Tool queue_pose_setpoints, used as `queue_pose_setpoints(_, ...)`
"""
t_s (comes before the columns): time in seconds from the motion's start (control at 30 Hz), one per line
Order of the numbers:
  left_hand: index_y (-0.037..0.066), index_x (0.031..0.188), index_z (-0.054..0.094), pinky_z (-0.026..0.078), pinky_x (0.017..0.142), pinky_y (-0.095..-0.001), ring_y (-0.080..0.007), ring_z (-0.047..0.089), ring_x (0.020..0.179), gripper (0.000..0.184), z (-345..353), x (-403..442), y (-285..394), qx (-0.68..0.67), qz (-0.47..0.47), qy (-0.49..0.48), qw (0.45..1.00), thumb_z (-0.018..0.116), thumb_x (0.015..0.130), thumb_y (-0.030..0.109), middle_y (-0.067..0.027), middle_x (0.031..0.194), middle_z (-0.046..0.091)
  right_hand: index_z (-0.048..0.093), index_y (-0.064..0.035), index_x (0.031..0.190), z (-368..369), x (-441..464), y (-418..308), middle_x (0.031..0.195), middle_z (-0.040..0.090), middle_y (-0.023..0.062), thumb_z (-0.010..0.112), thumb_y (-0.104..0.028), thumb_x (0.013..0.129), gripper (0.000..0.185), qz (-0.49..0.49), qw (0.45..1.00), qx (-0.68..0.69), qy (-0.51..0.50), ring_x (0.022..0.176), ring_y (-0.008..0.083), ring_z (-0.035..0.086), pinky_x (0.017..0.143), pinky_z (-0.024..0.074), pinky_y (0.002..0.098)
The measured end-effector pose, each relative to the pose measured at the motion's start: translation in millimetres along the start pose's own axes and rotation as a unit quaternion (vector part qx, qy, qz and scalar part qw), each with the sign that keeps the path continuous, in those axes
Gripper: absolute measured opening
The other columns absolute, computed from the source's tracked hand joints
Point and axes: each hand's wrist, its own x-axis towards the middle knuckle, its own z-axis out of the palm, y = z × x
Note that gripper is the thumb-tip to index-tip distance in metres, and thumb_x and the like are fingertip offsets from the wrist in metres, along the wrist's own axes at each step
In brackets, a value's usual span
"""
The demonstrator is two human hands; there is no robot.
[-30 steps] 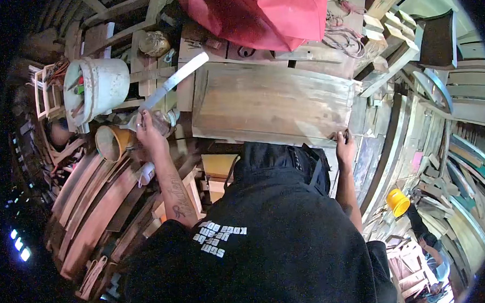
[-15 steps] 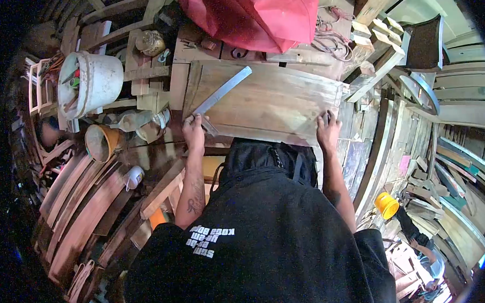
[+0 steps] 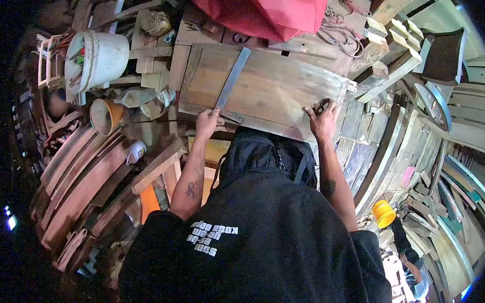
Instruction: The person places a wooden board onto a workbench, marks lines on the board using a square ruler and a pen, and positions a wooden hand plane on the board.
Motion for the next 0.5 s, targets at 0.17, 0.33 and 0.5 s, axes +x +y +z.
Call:
queue_pose_setpoints(0.17,0.000,0.107,0.069,0.058,0.066,-0.0341,-0.0176,0.074,0.077,0.043,-20,-6,-26,0.029,-0.002,0.011,0.999,0.061,0.109,0.042,-0.0089,0.088,0.076,0.048,-0.0083,0.134,-2,-2,3,0.128,0.058,0.0239,0.092,-0.049,0.079,0.081,-0.015,1.000,-0.002,0.005,0.122,0.0470,0.059,0.094,0.0529,0.0563)
queue_pose_setpoints(0.33,0.002,0.107,0.070,0.055,0.077,-0.0366,-0.0202,0.072,0.083,0.040,-50,5,-129,0.132,0.020,0.024,0.991,0.061,0.108,0.041,-0.0110,0.089,0.075,0.050,-0.0104,0.137,2,-3,6,0.129,0.058,0.0225,0.090,-0.052,0.079,0.083,0.002,1.000,0.019,0.006,0.117,0.0457,0.063,0.091,0.0546,0.0559)
queue_pose_setpoints(0.5,0.002,0.118,0.072,0.054,0.097,-0.0401,-0.0265,0.072,0.104,0.040,-70,-16,-187,0.308,-0.030,0.024,0.951,0.061,0.105,0.038,-0.0179,0.108,0.077,0.051,-0.0100,0.139,4,-7,9,0.130,0.057,0.0220,0.088,-0.048,0.083,0.077,-0.020,0.998,0.032,0.043,0.113,0.0461,0.065,0.091,0.0546,0.0551)
